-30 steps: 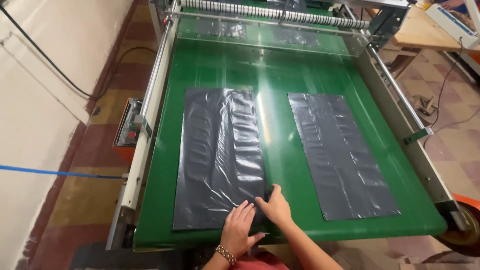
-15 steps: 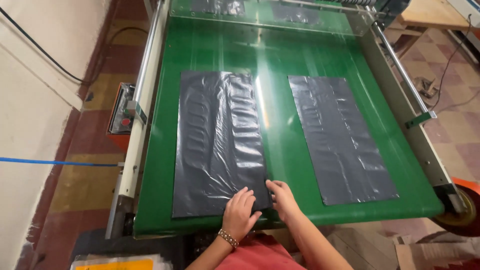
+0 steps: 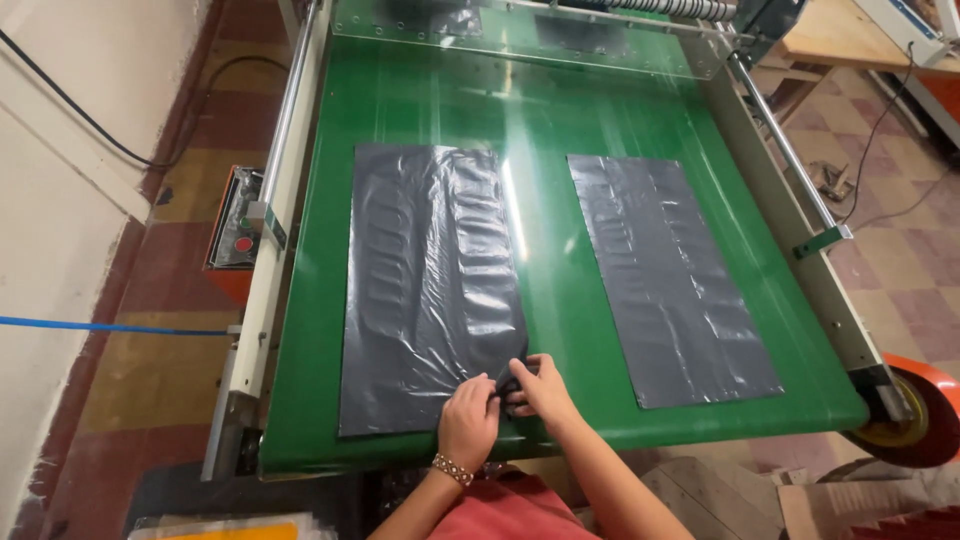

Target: Folding plastic bags as they are produced by a machine and stacking them into a plastic crate.

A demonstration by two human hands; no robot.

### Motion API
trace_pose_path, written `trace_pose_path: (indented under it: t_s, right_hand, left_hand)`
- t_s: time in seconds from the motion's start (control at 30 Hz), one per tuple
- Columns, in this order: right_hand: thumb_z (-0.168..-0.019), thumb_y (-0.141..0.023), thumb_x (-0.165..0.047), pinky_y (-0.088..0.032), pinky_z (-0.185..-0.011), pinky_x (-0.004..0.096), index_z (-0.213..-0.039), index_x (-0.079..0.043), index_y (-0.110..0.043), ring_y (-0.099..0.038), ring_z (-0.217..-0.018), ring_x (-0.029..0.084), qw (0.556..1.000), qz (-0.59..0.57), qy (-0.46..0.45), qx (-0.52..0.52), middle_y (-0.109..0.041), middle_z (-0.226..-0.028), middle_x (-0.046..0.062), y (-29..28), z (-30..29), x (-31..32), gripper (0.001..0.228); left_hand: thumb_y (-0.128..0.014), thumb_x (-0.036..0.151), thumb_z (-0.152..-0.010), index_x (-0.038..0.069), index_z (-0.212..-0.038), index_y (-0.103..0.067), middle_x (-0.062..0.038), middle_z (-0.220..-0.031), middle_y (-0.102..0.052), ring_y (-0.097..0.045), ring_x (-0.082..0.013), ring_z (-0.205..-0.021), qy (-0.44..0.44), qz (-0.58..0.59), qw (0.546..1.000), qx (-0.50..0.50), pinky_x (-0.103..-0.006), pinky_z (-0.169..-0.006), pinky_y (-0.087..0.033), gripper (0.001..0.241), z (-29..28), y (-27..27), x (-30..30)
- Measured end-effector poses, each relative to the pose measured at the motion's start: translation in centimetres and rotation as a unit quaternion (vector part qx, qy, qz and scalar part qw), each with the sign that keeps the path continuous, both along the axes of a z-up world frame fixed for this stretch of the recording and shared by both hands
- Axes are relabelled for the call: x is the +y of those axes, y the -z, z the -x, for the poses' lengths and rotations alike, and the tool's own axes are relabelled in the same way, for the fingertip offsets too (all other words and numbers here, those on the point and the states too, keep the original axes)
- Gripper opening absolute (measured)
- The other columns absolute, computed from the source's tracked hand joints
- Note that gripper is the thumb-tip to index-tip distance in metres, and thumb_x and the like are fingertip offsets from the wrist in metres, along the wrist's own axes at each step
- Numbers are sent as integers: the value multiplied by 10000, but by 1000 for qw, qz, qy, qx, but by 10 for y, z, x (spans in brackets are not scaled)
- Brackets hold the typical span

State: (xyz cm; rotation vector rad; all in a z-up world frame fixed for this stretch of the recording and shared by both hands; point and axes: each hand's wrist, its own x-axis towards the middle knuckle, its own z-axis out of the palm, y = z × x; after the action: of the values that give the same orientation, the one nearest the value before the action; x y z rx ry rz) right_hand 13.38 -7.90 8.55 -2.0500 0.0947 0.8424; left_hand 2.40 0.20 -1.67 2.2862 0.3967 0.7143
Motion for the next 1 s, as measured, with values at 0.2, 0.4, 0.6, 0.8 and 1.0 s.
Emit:
trace_pose_path:
  t_s: [0.2, 0.4, 0.6, 0.8, 1.0]
  right_hand:
    - [-967, -395, -503, -411, -619, 401, -966, -78, -528, -618, -716, 314, 991, 53, -69, -100, -664, -888, 168, 68, -5, -19, 446]
    - [-910, -533, -359, -506, -628, 389, -949, -152, -579, -651, -711, 284, 981, 93, -33, -166, -727, -869, 97, 72, 4, -29, 216]
    - [-684, -613, -175, -497, -736, 483, -1044, -178, -460, -656, -811, 378, 947, 148, -117, -260, -689, -841, 69, 81, 11, -15, 391]
    - [-718, -596, -221, -461, -712, 384, -1027, -219, -514, -586, -748, 263, 978, 73, -42, -192, -650, -771, 28, 90, 0, -19, 320]
    - [-766, -605, -438, -460, -744, 273, -1140, -229, -537, -597, -727, 98, 993, 24, 15, -118, -626, -726, -75, 70, 8, -20, 434]
  left_hand:
    - [-590, 129, -834, 87, -1141, -659, -113, -1214, -693, -647, -288, -1123, 11, 0, 999, -35, -430, -942, -501, 317, 6, 15, 6]
    - [-578, 241, -894, 145, -1187, -671, -12, -1175, -721, -680, -221, -1081, -14, 49, 997, -62, -343, -932, -510, 322, -8, 67, 14]
    - [-622, 220, -822, 199, -1107, -714, 40, -996, -756, -725, -162, -873, -68, 76, 989, -107, -264, -790, -569, 300, -23, 112, 17]
    - [-482, 299, -813, 208, -697, -692, 112, -869, -753, -688, -85, -805, 8, 0, 989, -147, -236, -720, -495, 257, -61, 155, 28]
    - [-469, 297, -811, 273, -678, -740, 206, -822, -747, -663, -14, -766, 79, 7, 996, -50, -185, -667, -474, 303, -67, 135, 1]
